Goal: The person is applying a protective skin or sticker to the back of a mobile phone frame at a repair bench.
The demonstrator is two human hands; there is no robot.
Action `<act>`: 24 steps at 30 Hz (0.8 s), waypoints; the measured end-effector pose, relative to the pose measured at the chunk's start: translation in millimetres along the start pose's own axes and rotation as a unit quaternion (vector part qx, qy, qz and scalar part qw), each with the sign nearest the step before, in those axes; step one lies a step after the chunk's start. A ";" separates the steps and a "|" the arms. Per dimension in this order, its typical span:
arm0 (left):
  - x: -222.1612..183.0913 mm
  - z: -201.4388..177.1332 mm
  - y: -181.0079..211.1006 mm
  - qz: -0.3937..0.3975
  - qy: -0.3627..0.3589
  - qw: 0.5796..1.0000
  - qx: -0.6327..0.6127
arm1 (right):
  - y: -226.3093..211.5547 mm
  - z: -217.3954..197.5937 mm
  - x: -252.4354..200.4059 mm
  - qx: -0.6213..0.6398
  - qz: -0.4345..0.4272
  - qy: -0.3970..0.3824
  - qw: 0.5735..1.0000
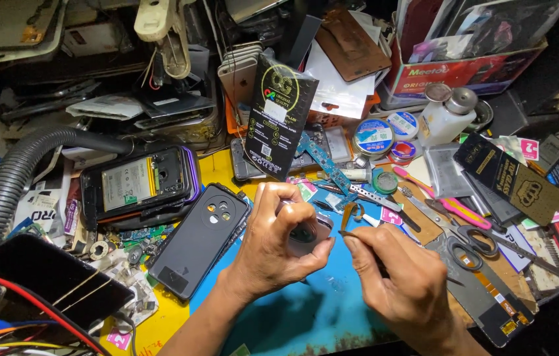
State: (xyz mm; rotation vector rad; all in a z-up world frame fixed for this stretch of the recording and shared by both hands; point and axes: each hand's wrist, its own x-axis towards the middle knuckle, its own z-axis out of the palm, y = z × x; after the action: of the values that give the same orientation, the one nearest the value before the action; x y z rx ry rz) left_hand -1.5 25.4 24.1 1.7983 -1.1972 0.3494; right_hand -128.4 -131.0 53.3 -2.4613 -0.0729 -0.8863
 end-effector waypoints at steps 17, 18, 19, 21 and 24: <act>-5.2 -5.9 4.7 0.002 -0.014 1.000 -0.010 | -2.6 -2.8 12.7 0.000 -0.032 0.008 0.999; -5.8 -6.2 4.6 0.000 -0.015 1.000 -0.012 | -3.6 -1.7 12.1 0.010 -0.028 0.005 1.000; -6.7 -5.8 4.1 0.000 -0.016 1.000 -0.010 | -4.7 -0.1 12.2 0.011 -0.028 0.006 1.000; -8.1 -5.4 2.9 0.004 -0.016 1.000 -0.002 | -6.6 3.5 13.0 0.026 -0.041 0.015 0.999; -8.5 -4.8 3.1 0.004 -0.014 1.000 0.003 | -3.5 10.0 5.6 -0.005 -0.083 0.043 0.996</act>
State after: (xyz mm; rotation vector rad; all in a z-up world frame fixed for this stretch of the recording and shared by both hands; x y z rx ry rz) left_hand -7.1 33.9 22.8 1.8102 -1.2232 0.3344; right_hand -119.0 -123.8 51.8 -2.4495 -0.2466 -1.0647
